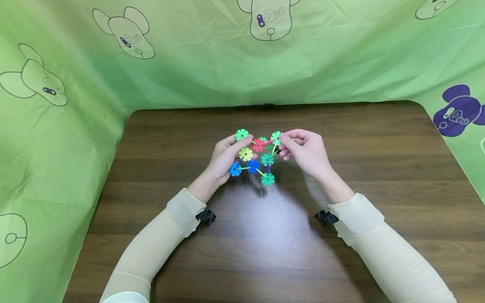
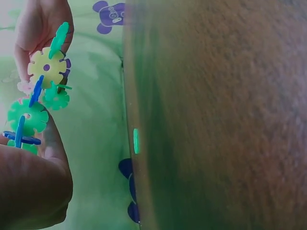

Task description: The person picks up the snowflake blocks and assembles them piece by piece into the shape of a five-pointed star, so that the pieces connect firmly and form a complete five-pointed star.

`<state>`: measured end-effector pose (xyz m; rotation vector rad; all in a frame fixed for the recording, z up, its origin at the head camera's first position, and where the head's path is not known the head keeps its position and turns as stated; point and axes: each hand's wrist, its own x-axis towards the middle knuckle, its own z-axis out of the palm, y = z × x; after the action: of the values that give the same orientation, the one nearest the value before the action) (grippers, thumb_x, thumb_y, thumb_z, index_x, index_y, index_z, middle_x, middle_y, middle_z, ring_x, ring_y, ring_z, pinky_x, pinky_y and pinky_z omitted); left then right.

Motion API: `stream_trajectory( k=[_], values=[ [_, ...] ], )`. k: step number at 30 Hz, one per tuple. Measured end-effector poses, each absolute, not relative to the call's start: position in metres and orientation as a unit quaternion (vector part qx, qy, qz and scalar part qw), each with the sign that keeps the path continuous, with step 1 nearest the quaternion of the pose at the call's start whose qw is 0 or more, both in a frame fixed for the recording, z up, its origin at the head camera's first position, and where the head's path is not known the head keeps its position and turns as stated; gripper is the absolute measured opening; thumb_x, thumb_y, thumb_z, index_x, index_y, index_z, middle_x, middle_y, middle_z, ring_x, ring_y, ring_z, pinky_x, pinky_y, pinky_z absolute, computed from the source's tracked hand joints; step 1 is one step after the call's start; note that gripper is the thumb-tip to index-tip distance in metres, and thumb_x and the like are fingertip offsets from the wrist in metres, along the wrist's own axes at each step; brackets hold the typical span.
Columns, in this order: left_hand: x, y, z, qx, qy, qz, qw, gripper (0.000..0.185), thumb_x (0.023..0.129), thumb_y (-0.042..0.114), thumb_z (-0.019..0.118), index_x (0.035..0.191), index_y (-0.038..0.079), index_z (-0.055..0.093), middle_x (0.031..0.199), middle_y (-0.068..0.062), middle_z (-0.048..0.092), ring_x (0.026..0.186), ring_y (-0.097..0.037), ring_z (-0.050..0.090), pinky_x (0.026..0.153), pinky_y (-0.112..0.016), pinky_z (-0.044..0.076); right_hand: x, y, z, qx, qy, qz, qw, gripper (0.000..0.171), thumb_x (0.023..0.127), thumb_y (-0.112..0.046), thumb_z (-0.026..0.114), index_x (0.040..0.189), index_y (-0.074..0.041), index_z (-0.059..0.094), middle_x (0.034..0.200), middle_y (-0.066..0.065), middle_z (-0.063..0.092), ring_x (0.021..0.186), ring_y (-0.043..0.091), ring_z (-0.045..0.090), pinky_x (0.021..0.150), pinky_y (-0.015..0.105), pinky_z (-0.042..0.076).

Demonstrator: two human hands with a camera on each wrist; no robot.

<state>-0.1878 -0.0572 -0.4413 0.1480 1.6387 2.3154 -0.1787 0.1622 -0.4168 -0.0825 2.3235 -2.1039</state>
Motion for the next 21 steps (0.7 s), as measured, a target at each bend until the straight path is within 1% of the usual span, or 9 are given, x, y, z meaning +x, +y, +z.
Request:
stream_trajectory(
  k=[1,5,10,13,16,18,20,21],
  values=[
    [-0.188,-0.057,-0.441,0.052,0.571,0.806,0.149,0.036,0.089,0.027,0.068,0.114,0.002,0.064,0.093,-0.007,0.069,0.070,-0.018,0.069,0.062,-0.027,0.055,-0.178,0.162,-0.417,-0.027,0.742,-0.669,0.003,0.029,0.090,-0.017,0.068,0.100,0.010,0.062,0.073,0.015,0.067,0.058,0.018,0.064,0.055,0.028,0.055],
    [-0.187,-0.056,-0.442,0.051,0.580,0.802,0.136,0.034,0.088,0.029,0.070,0.109,0.002,0.066,0.083,-0.007,0.070,0.067,-0.017,0.068,0.059,-0.024,0.052,-0.177,0.159,-0.419,-0.026,0.741,-0.670,-0.003,0.027,0.090,-0.016,0.067,0.098,0.009,0.062,0.074,0.018,0.066,0.058,0.017,0.065,0.057,0.029,0.056],
    [-0.186,-0.055,-0.444,0.047,0.587,0.801,0.113,0.031,0.086,0.032,0.071,0.101,0.004,0.068,0.076,-0.007,0.070,0.064,-0.015,0.065,0.054,-0.021,0.047,-0.174,0.154,-0.422,-0.024,0.729,-0.684,-0.022,0.026,0.090,-0.015,0.067,0.097,0.009,0.062,0.076,0.020,0.067,0.061,0.022,0.067,0.059,0.032,0.057],
    [-0.185,-0.054,-0.445,0.040,0.596,0.796,0.093,0.028,0.086,0.031,0.072,0.098,0.006,0.070,0.069,-0.002,0.065,0.057,-0.015,0.052,0.051,-0.021,0.041,-0.172,0.151,-0.425,-0.022,0.716,-0.697,-0.034,0.025,0.090,-0.014,0.067,0.097,0.010,0.062,0.077,0.020,0.068,0.063,0.022,0.067,0.060,0.032,0.057],
    [-0.184,-0.055,-0.445,0.035,0.610,0.788,0.081,0.027,0.085,0.031,0.073,0.095,0.006,0.071,0.064,0.003,0.057,0.055,-0.015,0.038,0.050,-0.023,0.035,-0.172,0.150,-0.426,-0.025,0.710,-0.703,-0.033,0.026,0.090,-0.015,0.067,0.096,0.010,0.062,0.078,0.023,0.067,0.063,0.022,0.067,0.060,0.033,0.057],
    [-0.184,-0.056,-0.445,0.037,0.608,0.788,0.090,0.028,0.086,0.029,0.072,0.097,0.004,0.070,0.061,0.003,0.056,0.053,-0.014,0.037,0.050,-0.023,0.034,-0.173,0.151,-0.426,-0.029,0.710,-0.703,-0.025,0.027,0.090,-0.015,0.067,0.096,0.010,0.062,0.077,0.022,0.067,0.062,0.022,0.067,0.060,0.032,0.057],
    [-0.185,-0.057,-0.445,0.047,0.596,0.794,0.111,0.031,0.087,0.025,0.070,0.104,-0.001,0.067,0.063,0.002,0.060,0.053,-0.011,0.046,0.051,-0.022,0.036,-0.174,0.154,-0.426,-0.033,0.712,-0.701,-0.014,0.028,0.089,-0.017,0.068,0.096,0.010,0.062,0.076,0.022,0.067,0.062,0.025,0.067,0.059,0.033,0.057],
    [-0.185,-0.058,-0.444,0.054,0.588,0.797,0.124,0.033,0.088,0.023,0.068,0.108,-0.004,0.065,0.063,0.002,0.059,0.053,-0.010,0.045,0.051,-0.022,0.035,-0.175,0.155,-0.426,-0.036,0.714,-0.699,-0.009,0.029,0.089,-0.018,0.068,0.096,0.009,0.062,0.076,0.021,0.066,0.062,0.024,0.067,0.059,0.032,0.057]
  ],
)
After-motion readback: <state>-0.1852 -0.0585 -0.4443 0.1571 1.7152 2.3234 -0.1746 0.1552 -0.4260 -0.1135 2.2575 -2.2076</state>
